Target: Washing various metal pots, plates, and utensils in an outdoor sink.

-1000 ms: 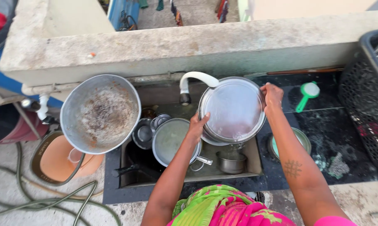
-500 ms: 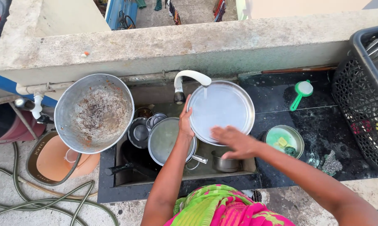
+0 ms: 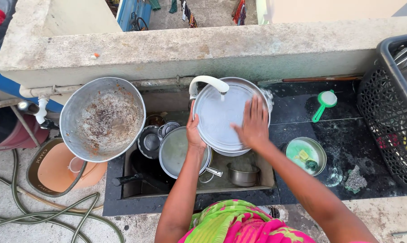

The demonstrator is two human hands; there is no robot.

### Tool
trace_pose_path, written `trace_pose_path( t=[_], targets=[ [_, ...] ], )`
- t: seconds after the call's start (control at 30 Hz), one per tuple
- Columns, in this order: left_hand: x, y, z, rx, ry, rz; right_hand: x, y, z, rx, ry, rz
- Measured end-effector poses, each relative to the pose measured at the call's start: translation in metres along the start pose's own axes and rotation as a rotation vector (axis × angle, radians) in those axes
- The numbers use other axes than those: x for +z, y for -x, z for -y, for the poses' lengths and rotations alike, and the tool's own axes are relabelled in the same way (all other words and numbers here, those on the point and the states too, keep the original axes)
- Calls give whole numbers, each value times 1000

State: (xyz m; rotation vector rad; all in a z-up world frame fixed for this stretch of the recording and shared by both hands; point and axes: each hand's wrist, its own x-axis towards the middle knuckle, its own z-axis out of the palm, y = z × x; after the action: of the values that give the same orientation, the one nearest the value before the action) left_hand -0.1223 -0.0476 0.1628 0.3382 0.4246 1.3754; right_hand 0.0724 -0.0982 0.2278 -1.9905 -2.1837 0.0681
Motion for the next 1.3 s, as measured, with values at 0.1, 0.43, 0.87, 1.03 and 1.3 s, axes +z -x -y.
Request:
trace_pose_path(
  t=[0.1, 0.43, 0.87, 1.03, 1.3],
  targets=[
    [1, -7, 3, 51, 0, 24, -29, 28, 39, 11, 45, 315],
    [-3, -23, 12, -289, 160, 278, 1, 23, 22, -710, -66, 282],
    [-35, -30, 51, -262, 108, 109, 4, -6, 38, -634, -43, 448],
    [-21, -30, -4, -241, 10, 275, 0, 7, 32, -779, -243, 313],
    [1, -4, 7, -144, -65, 134, 19, -41, 40, -480, -160, 149]
  ],
)
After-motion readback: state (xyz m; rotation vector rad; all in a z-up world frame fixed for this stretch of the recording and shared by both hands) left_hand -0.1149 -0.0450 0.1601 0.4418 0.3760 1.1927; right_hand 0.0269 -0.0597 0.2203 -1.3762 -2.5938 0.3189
